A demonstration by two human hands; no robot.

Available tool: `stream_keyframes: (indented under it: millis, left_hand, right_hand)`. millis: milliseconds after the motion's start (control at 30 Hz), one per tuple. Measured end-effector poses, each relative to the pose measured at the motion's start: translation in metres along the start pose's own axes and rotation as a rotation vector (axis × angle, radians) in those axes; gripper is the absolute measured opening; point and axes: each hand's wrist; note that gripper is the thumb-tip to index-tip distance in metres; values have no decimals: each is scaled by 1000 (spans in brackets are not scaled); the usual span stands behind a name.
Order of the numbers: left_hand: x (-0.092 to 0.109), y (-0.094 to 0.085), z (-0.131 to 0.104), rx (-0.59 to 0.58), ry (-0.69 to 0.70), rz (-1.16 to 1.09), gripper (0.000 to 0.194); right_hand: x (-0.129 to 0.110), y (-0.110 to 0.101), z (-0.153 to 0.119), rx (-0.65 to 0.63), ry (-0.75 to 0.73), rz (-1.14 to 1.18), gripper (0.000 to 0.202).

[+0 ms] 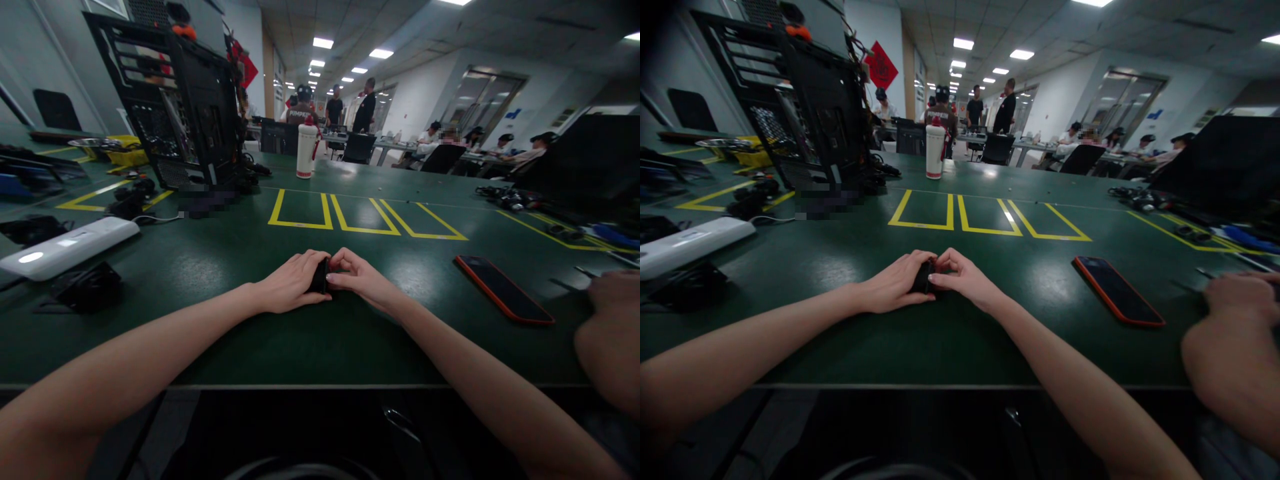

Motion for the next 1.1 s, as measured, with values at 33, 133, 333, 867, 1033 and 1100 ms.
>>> stream_keyframes:
  millis: [33,133,333,867,1033,1100]
  left_hand:
    - [0,0,0,-1,2,4,59]
    - [0,0,0,-5,2,11,58]
    - [0,0,0,-2,-3,20,60]
    - [-2,2,1,14,-24,-60,63]
    - [-5,4,2,42,-26,-29,62]
    - [-6,4,3,42,-17,-19,62]
  right_hand:
    - [0,0,0,7,14,21,20]
    - [0,0,0,15,20,30,19]
    - [3,-3,2,40,37,-44,28]
    - [1,-1,2,20,-38,-3,32]
    - [3,0,3,62,-17,40,20]
    - [4,0,3,77,32,63,20]
Point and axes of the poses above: each hand's wrist, its own z-axis towards the middle knuckle, its own y-axis out of the palm, x = y × z, and after that the axes turned 7 degrees about -y, right-handed
